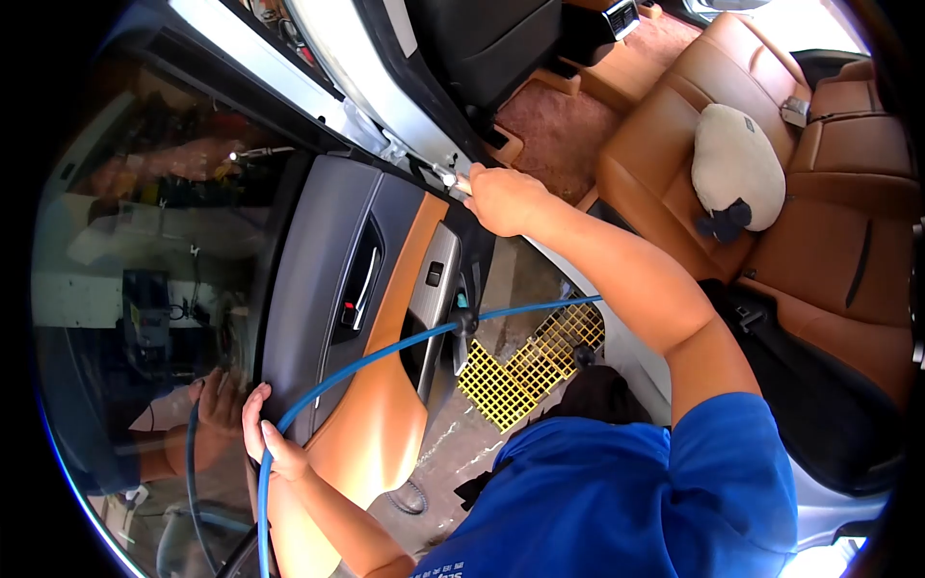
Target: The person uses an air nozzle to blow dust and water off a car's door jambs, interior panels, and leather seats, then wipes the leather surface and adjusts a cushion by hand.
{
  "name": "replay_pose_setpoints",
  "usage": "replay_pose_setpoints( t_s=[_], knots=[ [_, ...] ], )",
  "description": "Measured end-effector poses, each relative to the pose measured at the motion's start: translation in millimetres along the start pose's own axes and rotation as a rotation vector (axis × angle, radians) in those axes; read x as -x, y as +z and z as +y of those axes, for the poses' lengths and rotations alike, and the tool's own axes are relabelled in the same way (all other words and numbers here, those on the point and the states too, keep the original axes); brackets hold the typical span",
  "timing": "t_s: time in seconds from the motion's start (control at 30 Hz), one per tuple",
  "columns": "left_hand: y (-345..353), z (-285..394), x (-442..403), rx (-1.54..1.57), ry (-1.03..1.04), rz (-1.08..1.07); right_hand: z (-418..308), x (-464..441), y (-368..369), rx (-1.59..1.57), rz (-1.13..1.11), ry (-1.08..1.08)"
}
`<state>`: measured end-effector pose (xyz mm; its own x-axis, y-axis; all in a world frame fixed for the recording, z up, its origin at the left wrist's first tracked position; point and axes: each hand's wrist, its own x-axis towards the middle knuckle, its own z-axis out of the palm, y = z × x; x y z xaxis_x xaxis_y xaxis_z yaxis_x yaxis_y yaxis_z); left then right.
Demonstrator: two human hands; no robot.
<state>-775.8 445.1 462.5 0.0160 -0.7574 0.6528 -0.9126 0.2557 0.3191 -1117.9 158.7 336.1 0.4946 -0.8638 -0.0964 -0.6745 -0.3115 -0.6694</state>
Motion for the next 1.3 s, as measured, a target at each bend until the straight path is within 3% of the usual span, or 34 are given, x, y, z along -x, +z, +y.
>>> replay_pose_setpoints(
  t_s=[0.07, 0.17, 0.3, 0.37, 0.8, 1.3],
  knots=[
    [1, 1, 2, -0.006, 0.002, 0.017, 0, -2, 6, -0.057, 0.121, 0.007],
    [0, 0, 2, -0.015, 0.001, 0.005, 7, -7, 15, -0.052, 0.025, 0.002],
    [0, -5, 7, 0.012, -0.003, 0.008, 7, -6, 19, -0.111, 0.075, 0.048],
    [0, -3, 6, 0.014, -0.005, 0.006, 15, -8, 24, -0.048, -0.032, 0.032],
    [-6, -14, 11, 0.080, -0.024, -0.043, 62, -26, 57, -0.104, 0.015, 0.119],
    [-10, -20, 12, 0.072, -0.031, -0.028, 124, -38, 102, -0.040, -0.143, 0.172]
  ],
)
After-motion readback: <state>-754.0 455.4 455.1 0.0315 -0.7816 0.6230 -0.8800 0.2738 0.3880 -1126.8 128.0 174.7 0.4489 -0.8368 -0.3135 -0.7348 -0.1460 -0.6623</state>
